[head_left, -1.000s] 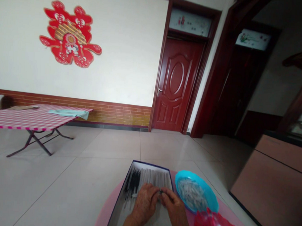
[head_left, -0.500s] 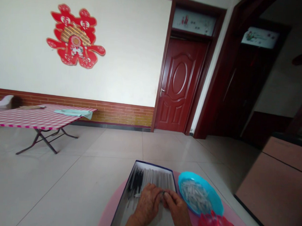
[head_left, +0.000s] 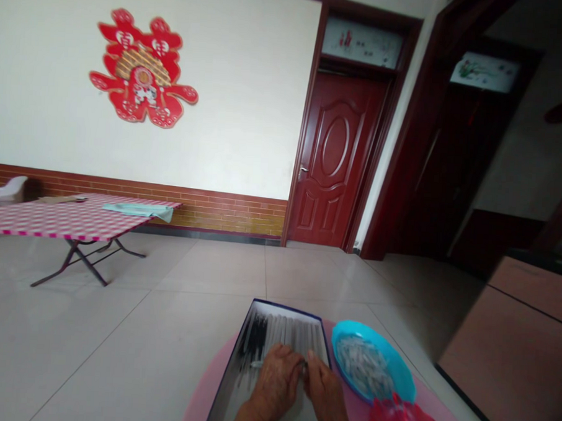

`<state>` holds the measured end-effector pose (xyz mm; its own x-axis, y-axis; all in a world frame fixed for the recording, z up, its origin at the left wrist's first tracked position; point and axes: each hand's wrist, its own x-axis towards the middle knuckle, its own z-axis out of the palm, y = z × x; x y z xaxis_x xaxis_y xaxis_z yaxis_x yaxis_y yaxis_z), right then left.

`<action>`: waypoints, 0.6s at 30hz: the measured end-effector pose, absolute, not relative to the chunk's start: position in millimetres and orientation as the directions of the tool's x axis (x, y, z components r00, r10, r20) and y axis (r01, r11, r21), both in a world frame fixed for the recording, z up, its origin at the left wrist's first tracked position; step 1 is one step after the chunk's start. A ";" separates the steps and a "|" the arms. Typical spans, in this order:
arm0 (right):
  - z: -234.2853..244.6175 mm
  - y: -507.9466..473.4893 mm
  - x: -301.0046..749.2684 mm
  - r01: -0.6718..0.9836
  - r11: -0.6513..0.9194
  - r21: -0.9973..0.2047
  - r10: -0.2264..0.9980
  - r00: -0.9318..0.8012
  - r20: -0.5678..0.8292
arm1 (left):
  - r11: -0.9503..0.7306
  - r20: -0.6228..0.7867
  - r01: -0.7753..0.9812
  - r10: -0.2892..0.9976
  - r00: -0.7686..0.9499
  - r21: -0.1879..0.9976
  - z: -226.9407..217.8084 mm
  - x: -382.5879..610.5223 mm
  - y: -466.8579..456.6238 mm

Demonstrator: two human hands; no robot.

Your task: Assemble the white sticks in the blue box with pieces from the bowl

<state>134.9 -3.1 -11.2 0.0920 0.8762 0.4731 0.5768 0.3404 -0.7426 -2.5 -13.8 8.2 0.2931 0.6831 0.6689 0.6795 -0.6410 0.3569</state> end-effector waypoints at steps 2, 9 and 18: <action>-12.2 -2.5 136.1 0.545 0.372 -0.751 0.865 0.089 0.494 | -0.627 0.669 0.680 0.694 0.268 0.379 8.0 -3.6 -12.7; 2.1 -14.2 129.6 0.492 0.330 -0.806 0.922 0.014 0.386 | -0.622 0.651 0.684 0.706 0.278 0.381 11.7 -3.7 -13.0; -3.2 -5.9 135.7 0.494 0.258 -0.830 0.954 0.003 0.299 | -0.621 0.649 0.695 0.703 0.289 0.363 6.7 -3.2 -12.7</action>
